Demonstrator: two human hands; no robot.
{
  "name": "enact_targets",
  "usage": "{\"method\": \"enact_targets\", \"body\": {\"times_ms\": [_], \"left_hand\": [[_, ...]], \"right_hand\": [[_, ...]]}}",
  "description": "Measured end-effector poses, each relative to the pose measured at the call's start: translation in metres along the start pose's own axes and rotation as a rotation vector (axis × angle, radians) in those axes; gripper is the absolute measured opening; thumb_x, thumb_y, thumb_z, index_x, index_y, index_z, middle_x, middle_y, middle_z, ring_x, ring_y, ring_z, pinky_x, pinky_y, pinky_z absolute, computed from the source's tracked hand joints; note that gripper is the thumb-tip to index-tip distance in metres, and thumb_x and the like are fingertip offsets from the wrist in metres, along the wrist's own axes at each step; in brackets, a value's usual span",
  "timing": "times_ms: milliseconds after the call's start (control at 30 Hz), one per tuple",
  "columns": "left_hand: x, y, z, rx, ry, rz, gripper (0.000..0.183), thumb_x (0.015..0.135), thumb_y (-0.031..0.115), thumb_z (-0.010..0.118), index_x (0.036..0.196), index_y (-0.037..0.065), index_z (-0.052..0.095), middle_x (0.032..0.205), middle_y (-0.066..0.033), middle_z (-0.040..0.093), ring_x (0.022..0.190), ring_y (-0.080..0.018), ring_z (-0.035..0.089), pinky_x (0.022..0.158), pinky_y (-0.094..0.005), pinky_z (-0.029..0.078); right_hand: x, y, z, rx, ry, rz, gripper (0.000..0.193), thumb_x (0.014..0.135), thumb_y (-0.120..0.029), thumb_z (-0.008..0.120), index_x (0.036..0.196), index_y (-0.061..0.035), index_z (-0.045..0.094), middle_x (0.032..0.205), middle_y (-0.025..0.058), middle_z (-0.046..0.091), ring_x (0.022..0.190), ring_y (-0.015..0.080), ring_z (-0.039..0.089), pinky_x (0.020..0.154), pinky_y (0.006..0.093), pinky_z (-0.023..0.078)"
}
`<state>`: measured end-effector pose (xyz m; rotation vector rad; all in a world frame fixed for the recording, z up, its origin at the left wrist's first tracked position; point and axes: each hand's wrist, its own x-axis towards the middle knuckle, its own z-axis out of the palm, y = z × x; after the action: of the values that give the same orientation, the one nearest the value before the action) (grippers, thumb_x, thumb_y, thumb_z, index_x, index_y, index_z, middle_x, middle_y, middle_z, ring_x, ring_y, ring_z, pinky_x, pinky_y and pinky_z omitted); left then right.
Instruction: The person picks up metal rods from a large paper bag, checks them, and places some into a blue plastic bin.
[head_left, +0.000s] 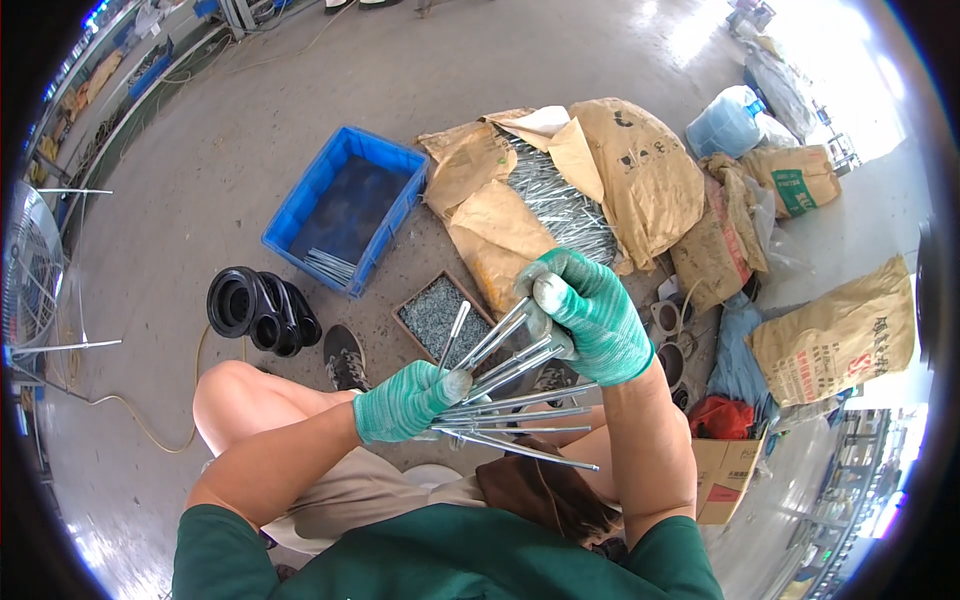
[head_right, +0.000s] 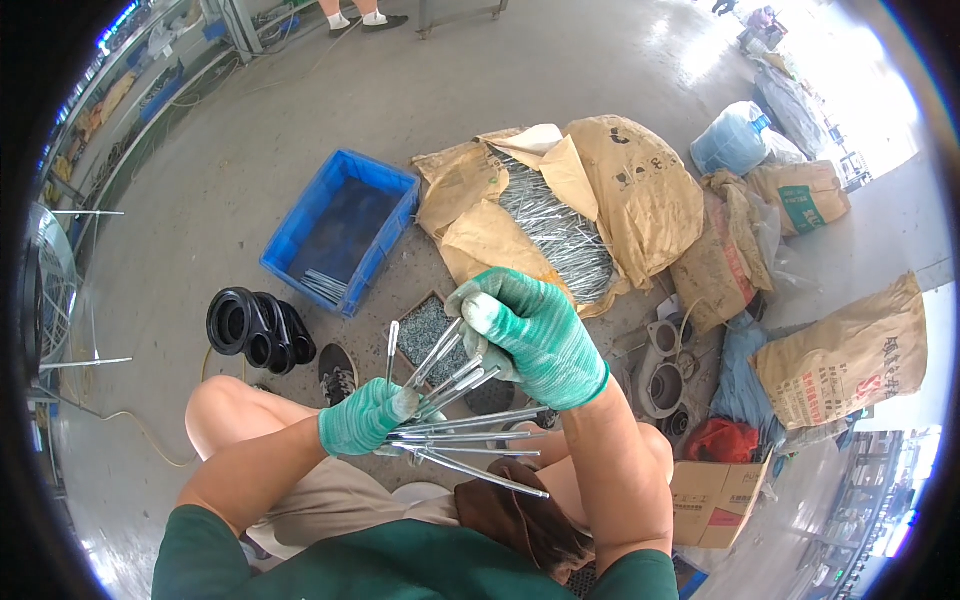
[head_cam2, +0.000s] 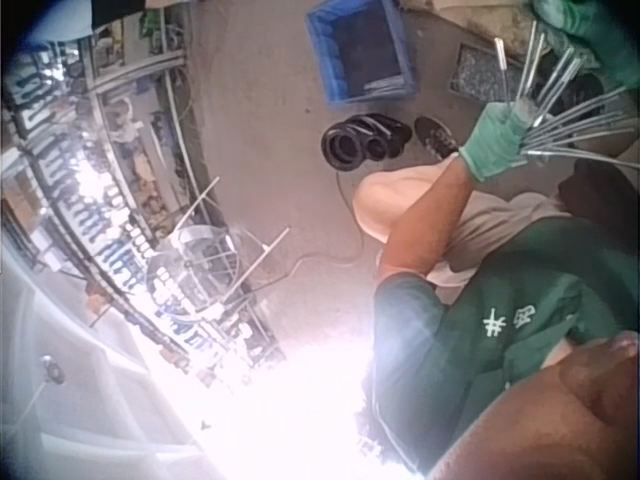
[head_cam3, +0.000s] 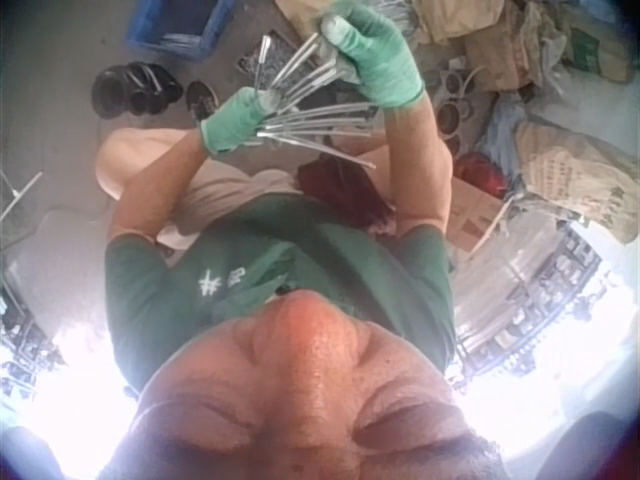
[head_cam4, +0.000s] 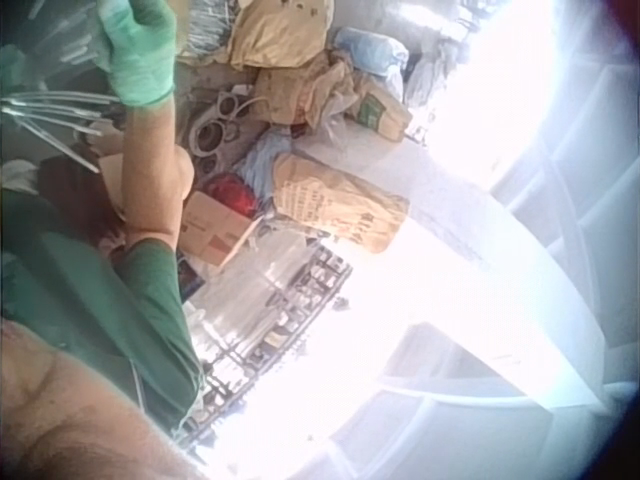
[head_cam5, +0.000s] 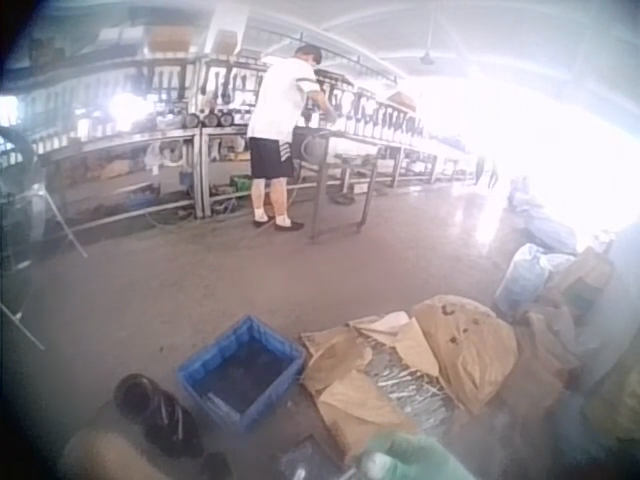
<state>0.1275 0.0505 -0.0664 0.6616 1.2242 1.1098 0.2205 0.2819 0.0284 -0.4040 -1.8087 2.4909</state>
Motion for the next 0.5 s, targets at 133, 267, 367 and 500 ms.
{"method": "enact_targets", "body": {"times_ms": [133,267,367,500], "left_hand": [[0.001,0.0,0.001,-0.017,-0.011,0.02,0.066,0.095,0.061,0.049,0.111,0.001,0.071,0.084,-0.0044,0.071,0.074,-0.0077,0.063,0.064,-0.0231,0.05],[0.0,0.0,0.002,-0.021,-0.023,-0.003,0.064,0.096,0.059,0.05,0.112,0.0,0.07,0.087,-0.0045,0.072,0.078,-0.0087,0.063,0.069,-0.0248,0.051],[0.002,-0.004,0.0,-0.019,-0.052,-0.009,0.062,0.096,0.057,0.051,0.112,0.0,0.07,0.088,-0.0044,0.072,0.079,-0.0082,0.063,0.069,-0.0249,0.05],[0.003,-0.01,0.0,-0.053,-0.051,0.001,0.06,0.096,0.055,0.053,0.113,0.0,0.07,0.089,-0.0041,0.072,0.08,-0.0077,0.063,0.069,-0.025,0.05]], "right_hand": [[-0.001,0.0,0.0,0.048,-0.014,0.046,0.036,0.095,-0.034,0.065,0.102,0.0011,0.065,0.065,-0.0001,0.056,0.049,0.0044,0.043,0.045,0.018,0.031],[0.0,0.007,0.0,0.046,-0.002,0.083,0.039,0.094,-0.038,0.066,0.102,0.0001,0.066,0.063,-0.001,0.055,0.049,0.0037,0.042,0.044,0.018,0.03],[0.0,0.008,-0.001,0.008,-0.005,0.083,0.041,0.093,-0.041,0.065,0.102,-0.001,0.067,0.062,-0.0019,0.054,0.049,0.0033,0.042,0.045,0.0179,0.03],[0.0,0.009,0.001,-0.047,0.005,0.071,0.042,0.094,-0.042,0.065,0.102,-0.0015,0.067,0.061,-0.0026,0.052,0.049,0.003,0.04,0.045,0.018,0.029]]}}
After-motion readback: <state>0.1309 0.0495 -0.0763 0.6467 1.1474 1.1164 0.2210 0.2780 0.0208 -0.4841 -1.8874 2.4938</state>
